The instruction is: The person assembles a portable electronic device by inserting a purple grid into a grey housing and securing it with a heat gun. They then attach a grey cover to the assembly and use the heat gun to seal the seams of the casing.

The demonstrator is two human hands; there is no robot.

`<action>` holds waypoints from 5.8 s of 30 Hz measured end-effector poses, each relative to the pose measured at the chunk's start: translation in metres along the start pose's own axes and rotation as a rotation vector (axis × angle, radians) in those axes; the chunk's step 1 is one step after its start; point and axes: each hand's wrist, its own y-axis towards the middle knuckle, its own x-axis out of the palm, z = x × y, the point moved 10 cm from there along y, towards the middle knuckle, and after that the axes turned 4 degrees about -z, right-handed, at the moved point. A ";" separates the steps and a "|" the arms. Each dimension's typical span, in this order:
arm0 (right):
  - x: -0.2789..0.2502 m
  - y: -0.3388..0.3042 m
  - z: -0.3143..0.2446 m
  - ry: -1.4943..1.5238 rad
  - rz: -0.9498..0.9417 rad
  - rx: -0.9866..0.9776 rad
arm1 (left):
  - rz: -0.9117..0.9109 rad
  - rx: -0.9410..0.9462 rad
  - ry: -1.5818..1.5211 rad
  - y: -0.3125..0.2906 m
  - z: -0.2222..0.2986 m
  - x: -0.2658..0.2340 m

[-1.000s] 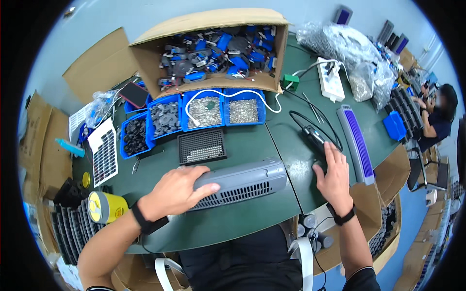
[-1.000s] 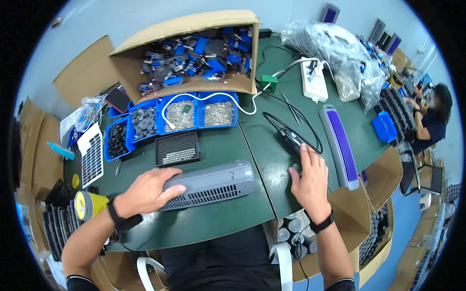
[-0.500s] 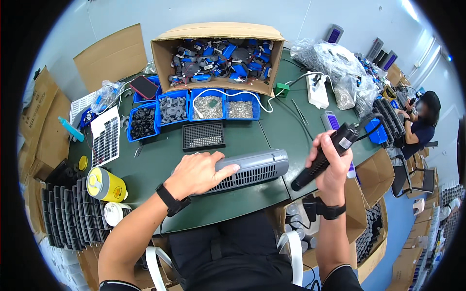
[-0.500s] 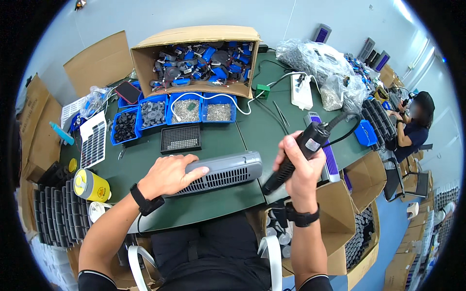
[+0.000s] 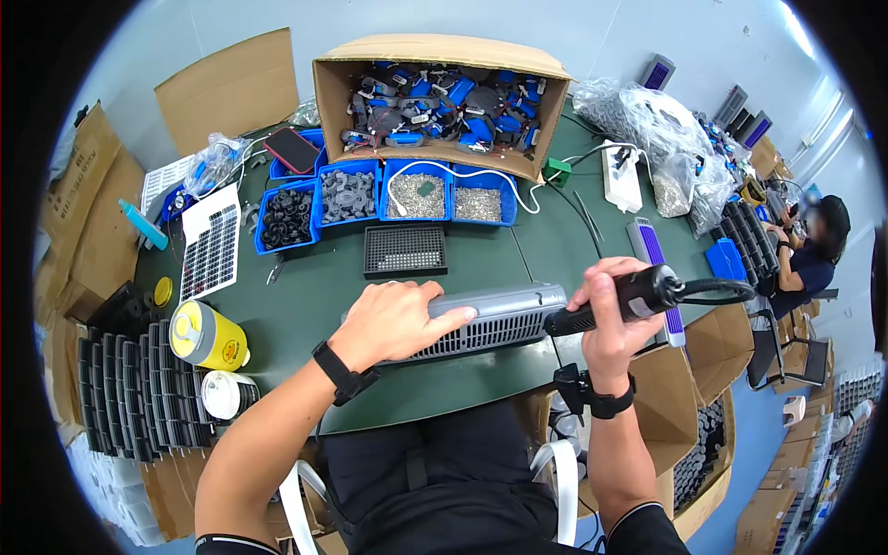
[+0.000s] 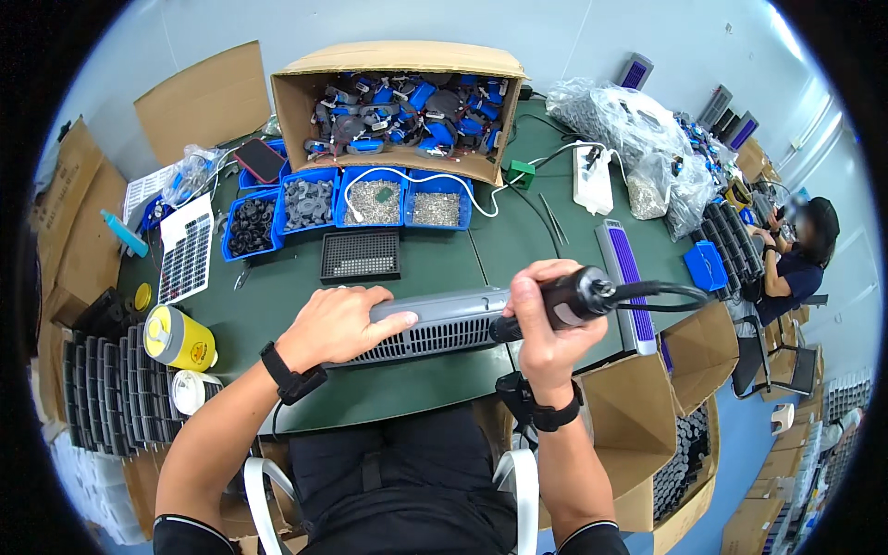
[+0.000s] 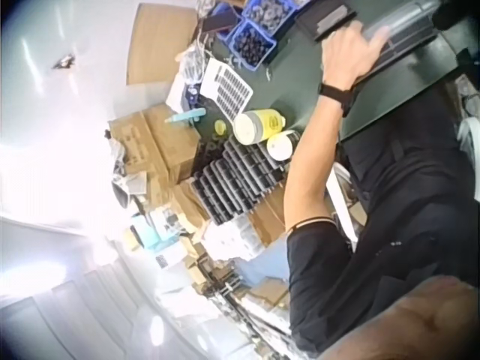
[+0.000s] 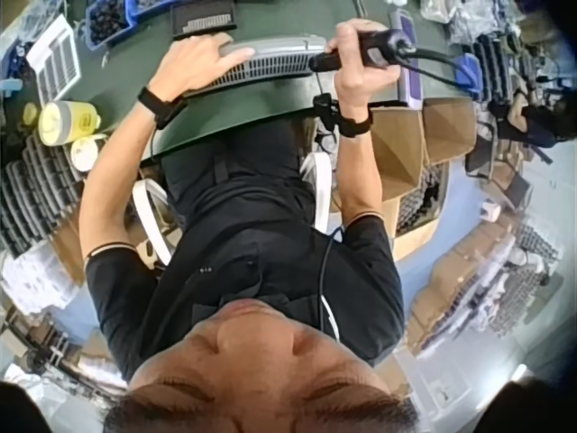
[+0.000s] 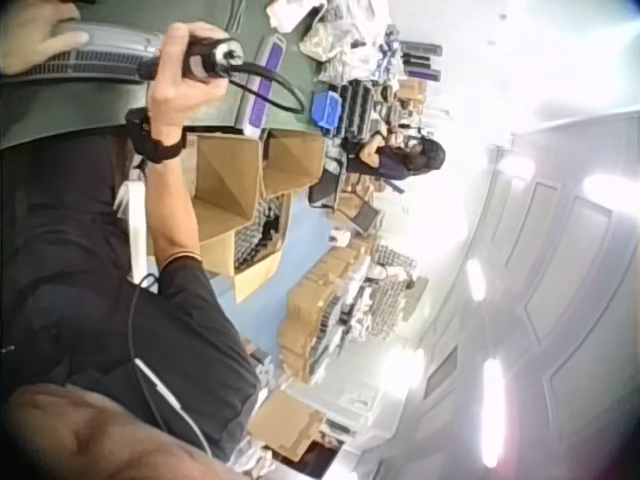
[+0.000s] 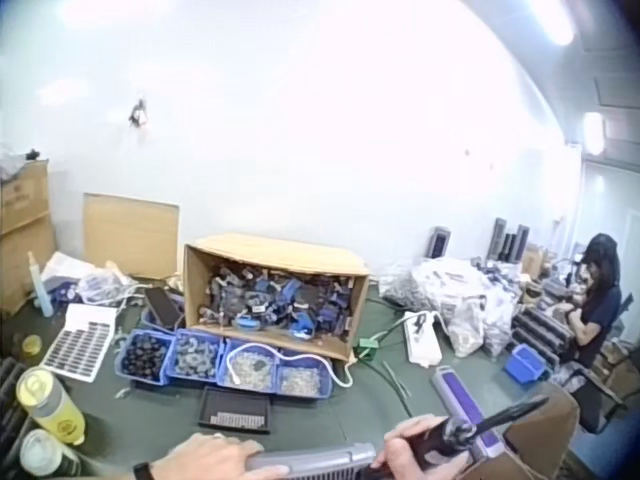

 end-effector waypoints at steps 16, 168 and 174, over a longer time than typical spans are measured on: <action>0.018 0.015 0.029 -0.043 -0.102 0.280 | 0.031 0.004 -0.001 0.002 -0.003 0.001; 0.063 0.009 -0.001 0.429 -0.350 0.222 | 0.319 0.151 -0.345 -0.015 0.016 -0.027; 0.078 -0.008 0.014 0.423 -0.312 0.227 | 0.303 -0.110 -0.451 -0.045 -0.051 -0.001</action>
